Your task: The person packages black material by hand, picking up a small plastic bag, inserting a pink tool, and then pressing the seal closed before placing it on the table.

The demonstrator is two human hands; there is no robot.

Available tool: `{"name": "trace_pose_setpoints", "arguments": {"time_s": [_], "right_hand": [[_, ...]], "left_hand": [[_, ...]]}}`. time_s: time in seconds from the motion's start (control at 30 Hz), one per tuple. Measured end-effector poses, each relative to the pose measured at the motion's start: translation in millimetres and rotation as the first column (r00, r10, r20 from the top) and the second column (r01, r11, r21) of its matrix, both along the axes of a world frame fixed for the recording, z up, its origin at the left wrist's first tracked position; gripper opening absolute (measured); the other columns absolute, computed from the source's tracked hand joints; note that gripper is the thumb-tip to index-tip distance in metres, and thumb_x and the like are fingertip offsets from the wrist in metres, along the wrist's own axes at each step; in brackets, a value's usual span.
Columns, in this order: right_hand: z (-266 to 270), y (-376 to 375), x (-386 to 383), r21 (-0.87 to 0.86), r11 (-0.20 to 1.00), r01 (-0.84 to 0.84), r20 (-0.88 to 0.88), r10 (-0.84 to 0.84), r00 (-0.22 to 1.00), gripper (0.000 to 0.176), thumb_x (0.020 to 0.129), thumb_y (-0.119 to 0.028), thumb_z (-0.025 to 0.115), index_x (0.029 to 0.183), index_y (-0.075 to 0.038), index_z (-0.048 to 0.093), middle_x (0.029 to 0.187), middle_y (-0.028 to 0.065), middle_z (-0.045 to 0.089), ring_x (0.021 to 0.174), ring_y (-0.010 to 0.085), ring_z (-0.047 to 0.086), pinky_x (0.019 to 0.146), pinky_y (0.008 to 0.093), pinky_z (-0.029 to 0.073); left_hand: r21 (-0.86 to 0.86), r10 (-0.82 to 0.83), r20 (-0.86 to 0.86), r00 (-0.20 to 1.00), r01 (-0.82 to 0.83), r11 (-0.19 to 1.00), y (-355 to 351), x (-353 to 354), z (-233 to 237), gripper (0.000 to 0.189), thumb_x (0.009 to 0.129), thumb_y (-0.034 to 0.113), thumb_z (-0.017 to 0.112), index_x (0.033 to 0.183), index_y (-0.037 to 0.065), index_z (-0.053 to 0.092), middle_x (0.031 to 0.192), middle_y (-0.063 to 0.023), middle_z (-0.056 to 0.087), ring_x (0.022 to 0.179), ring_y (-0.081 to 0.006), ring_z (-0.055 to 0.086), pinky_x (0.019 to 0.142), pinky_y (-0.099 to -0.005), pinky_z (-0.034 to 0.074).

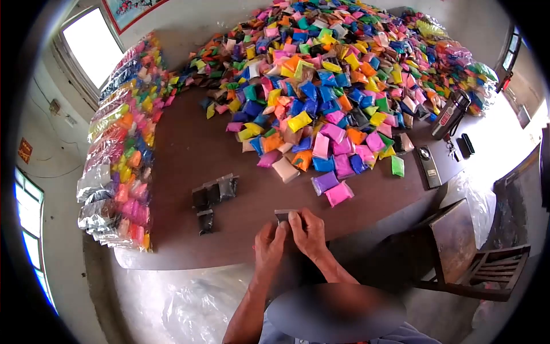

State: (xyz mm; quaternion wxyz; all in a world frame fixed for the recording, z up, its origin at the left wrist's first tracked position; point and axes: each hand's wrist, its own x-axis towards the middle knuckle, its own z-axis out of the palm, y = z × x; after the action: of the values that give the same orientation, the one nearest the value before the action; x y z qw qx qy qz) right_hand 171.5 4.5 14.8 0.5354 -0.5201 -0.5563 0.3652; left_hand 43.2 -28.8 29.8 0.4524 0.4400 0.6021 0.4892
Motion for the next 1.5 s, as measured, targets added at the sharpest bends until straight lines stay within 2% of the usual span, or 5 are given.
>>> {"name": "trace_pose_setpoints", "arguments": {"time_s": [0.13, 0.2, 0.3, 0.4, 1.5], "right_hand": [[-5, 2, -8, 0.030, 1.000, 0.004, -0.099, -0.001, 0.995, 0.025, 0.103, -0.017, 0.062, 0.088, 0.002, 0.067, 0.075, 0.0192, 0.064, 0.064, 0.0284, 0.065, 0.061, 0.0390, 0.050], [-6, 2, -5, 0.073, 0.997, 0.005, -0.029, -0.003, 1.000, 0.023, 0.103, -0.014, 0.062, 0.087, 0.002, 0.063, 0.068, 0.0101, 0.054, 0.066, 0.0108, 0.050, 0.059, 0.0332, 0.046], [-14, -1, -5, 0.105, 0.994, 0.010, 0.044, -0.015, 0.999, 0.025, 0.102, -0.013, 0.064, 0.083, 0.002, 0.061, 0.072, 0.0153, 0.057, 0.063, 0.0195, 0.053, 0.059, 0.0373, 0.046], [-16, 0, -4, 0.151, 0.988, -0.046, 0.066, 0.037, 0.997, 0.021, 0.102, -0.014, 0.065, 0.087, 0.001, 0.062, 0.080, 0.0209, 0.063, 0.072, 0.0394, 0.066, 0.062, 0.0431, 0.050], [-25, 0, -3, 0.256, 0.963, -0.088, 0.017, 0.087, 0.996, 0.019, 0.101, -0.018, 0.068, 0.096, 0.001, 0.064, 0.086, 0.0213, 0.065, 0.078, 0.0434, 0.064, 0.066, 0.0483, 0.050]], "left_hand": [[0.047, -0.004, -0.026, 1.000, 0.005, 0.999, 0, -4, -9, 0.027, 0.103, 0.024, 0.068, 0.092, -0.001, 0.064, 0.077, 0.0027, 0.058, 0.073, -0.0073, 0.046, 0.061, -0.0294, 0.038], [0.017, -0.002, -0.036, 0.999, 0.002, 1.000, -1, -5, -11, 0.026, 0.102, 0.022, 0.068, 0.092, -0.001, 0.066, 0.079, 0.0041, 0.059, 0.074, -0.0067, 0.049, 0.063, -0.0280, 0.040], [0.014, 0.068, 0.277, 0.959, -0.074, 0.997, -4, 0, -1, 0.020, 0.103, 0.018, 0.068, 0.094, 0.000, 0.071, 0.084, 0.0066, 0.061, 0.078, -0.0045, 0.052, 0.066, -0.0248, 0.041], [0.045, 0.079, 0.265, 0.961, -0.094, 0.995, 3, 6, -2, 0.021, 0.104, 0.018, 0.068, 0.091, 0.002, 0.069, 0.083, 0.0068, 0.059, 0.078, -0.0035, 0.049, 0.066, -0.0235, 0.038], [0.154, 0.029, 0.235, 0.972, -0.066, 0.986, 4, -11, -26, 0.020, 0.105, 0.023, 0.068, 0.097, 0.004, 0.072, 0.089, 0.0032, 0.067, 0.082, -0.0063, 0.057, 0.072, -0.0246, 0.047]]}}
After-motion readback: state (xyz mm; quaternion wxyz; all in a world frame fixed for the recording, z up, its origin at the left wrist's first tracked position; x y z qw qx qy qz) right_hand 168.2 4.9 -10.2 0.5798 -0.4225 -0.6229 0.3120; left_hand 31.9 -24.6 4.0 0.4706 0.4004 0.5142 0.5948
